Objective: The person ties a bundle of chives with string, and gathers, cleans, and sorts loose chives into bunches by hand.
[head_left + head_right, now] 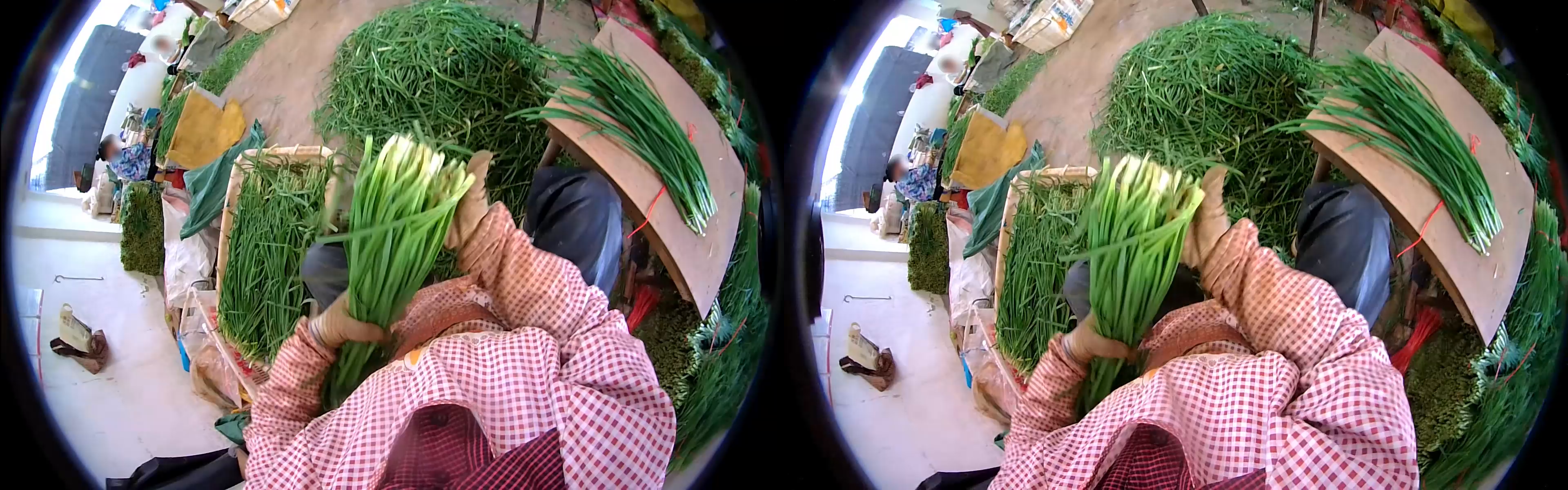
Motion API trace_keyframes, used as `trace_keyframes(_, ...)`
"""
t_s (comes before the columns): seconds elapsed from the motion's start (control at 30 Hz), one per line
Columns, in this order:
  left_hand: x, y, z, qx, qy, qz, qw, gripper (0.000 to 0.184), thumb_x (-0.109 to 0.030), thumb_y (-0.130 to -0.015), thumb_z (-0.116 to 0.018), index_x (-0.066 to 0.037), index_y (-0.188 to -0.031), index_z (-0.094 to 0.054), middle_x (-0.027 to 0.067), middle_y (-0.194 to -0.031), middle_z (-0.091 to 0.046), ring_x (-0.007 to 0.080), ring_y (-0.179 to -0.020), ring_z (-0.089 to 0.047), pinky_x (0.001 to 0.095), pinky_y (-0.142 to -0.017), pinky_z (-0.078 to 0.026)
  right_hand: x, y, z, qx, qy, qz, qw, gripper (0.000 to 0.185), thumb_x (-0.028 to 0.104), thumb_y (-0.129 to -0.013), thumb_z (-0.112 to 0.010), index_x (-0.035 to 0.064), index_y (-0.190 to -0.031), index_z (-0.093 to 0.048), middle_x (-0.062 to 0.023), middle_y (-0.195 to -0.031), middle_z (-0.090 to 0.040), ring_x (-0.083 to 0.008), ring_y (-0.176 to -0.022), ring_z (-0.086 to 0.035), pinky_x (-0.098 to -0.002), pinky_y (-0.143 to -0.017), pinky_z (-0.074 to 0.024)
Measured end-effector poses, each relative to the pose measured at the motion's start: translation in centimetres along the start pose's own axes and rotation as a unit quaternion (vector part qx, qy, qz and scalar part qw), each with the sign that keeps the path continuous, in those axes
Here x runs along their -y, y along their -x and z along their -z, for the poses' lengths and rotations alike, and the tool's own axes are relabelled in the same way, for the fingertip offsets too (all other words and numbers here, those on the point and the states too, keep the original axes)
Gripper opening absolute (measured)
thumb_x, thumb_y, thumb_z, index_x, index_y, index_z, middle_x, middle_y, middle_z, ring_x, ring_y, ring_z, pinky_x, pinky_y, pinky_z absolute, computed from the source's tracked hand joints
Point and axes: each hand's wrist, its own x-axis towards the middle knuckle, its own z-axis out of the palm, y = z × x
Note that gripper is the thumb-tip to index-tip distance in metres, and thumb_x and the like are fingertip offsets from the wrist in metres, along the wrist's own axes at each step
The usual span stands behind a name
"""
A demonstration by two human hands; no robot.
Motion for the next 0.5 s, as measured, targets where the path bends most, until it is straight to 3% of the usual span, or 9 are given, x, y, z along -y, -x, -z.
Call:
trace_keyframes(0.03,0.7,0.4,-0.9,0.002,0.003,0.009,1.0,0.077,-0.002,-0.059,-0.078,-0.004,-0.13,-0.047,0.0075,-0.118,-0.06,0.0212,-0.105,-0.057,0.0336,-0.093,-0.045,-0.1,0.2,0.7,-0.045,-0.068,0.024,0.996,0.093,0.072,-0.071,-0.057,0.0047,-0.133,-0.039,-0.0202,-0.128,-0.051,-0.0346,-0.117,-0.052,-0.0519,-0.092,-0.0487)
trace_keyframes(0.1,2.1,0.6,-2.8,-0.003,0.073,0.027,0.997,0.082,-0.005,-0.06,-0.08,-0.004,-0.134,-0.044,0.0073,-0.13,-0.053,0.0193,-0.116,-0.048,0.0346,-0.1,-0.037,1.9,0.5,1.8,-0.143,0.006,0.025,0.989,0.07,0.056,-0.083,-0.059,0.0024,-0.126,-0.042,-0.0205,-0.124,-0.053,-0.0338,-0.116,-0.052,-0.0498,-0.09,-0.0504)
trace_keyframes(0.13,3.1,0.4,-3.4,-0.004,0.018,0.027,0.999,0.082,-0.007,-0.064,-0.081,-0.004,-0.136,-0.042,0.008,-0.133,-0.05,0.0185,-0.12,-0.046,0.0348,-0.103,-0.035,2.4,0.0,0.9,-0.151,0.051,0.052,0.986,0.047,0.036,-0.093,-0.054,0.0,-0.121,-0.042,-0.0174,-0.11,-0.058,-0.0284,-0.102,-0.059,-0.044,-0.081,-0.0547)
trace_keyframes(0.17,3.2,0.0,-4.1,-0.003,0.023,0.029,0.999,0.082,-0.007,-0.064,-0.081,-0.004,-0.136,-0.042,0.008,-0.133,-0.05,0.0185,-0.12,-0.046,0.0348,-0.103,-0.035,3.4,-0.5,0.4,-0.141,0.098,0.028,0.985,0.025,0.03,-0.095,-0.051,0.005,-0.095,-0.05,-0.0017,-0.078,-0.047,-0.0164,-0.074,-0.051,-0.0299,-0.064,-0.0487)
trace_keyframes(0.23,2.9,-0.6,-5.1,-0.011,-0.078,-0.044,0.996,0.077,-0.009,-0.07,-0.08,-0.003,-0.136,-0.042,0.0071,-0.133,-0.05,0.0175,-0.12,-0.046,0.0338,-0.103,-0.035,5.3,-1.7,-0.1,-0.27,0.294,-0.039,0.916,0.02,0.026,-0.094,-0.053,0.0069,-0.087,-0.049,0.0057,-0.062,-0.038,-0.0081,-0.052,-0.038,-0.0226,-0.047,-0.0365)
trace_keyframes(0.3,3.6,-0.3,-5.2,-0.008,-0.008,-0.027,1.0,0.072,-0.008,-0.074,-0.078,-0.004,-0.136,-0.042,0.0068,-0.134,-0.05,0.0174,-0.12,-0.046,0.0326,-0.104,-0.035,6.0,-2.5,-1.9,-0.345,0.222,-0.018,0.912,0.019,0.025,-0.094,-0.052,0.0087,-0.084,-0.048,0.0095,-0.052,-0.03,-0.0052,-0.041,-0.028,-0.0217,-0.037,-0.0267)
trace_keyframes(0.37,4.0,-0.8,-5.5,-0.038,-0.125,-0.125,0.984,0.071,-0.009,-0.073,-0.079,-0.004,-0.135,-0.044,0.0062,-0.132,-0.05,0.0175,-0.12,-0.046,0.0322,-0.103,-0.035,8.4,-4.3,-3.7,-0.406,0.312,0.02,0.859,0.011,0.017,-0.088,-0.056,0.0112,-0.081,-0.049,0.0091,-0.052,-0.032,-0.0048,-0.04,-0.027,-0.0219,-0.034,-0.0226)
trace_keyframes(0.43,4.1,-0.7,-5.7,-0.056,-0.162,-0.125,0.977,0.07,-0.009,-0.074,-0.078,-0.004,-0.134,-0.044,0.0061,-0.132,-0.05,0.0175,-0.119,-0.046,0.0322,-0.103,-0.036,13.4,-6.0,-3.6,-0.473,0.335,0.113,0.807,0.006,0.014,-0.087,-0.057,0.0097,-0.083,-0.054,0.0083,-0.053,-0.034,-0.0041,-0.04,-0.027,-0.0202,-0.034,-0.0233)
trace_keyframes(0.5,4.2,-0.4,-5.8,-0.066,-0.131,-0.1,0.984,0.069,-0.01,-0.074,-0.078,-0.004,-0.134,-0.045,0.0059,-0.131,-0.051,0.0174,-0.119,-0.047,0.0323,-0.103,-0.036,17.5,-4.2,-2.6,-0.299,0.436,0.187,0.828,0.021,0.026,-0.09,-0.06,0.0056,-0.093,-0.058,0.007,-0.055,-0.04,-0.0023,-0.04,-0.034,-0.0198,-0.034,-0.0277)
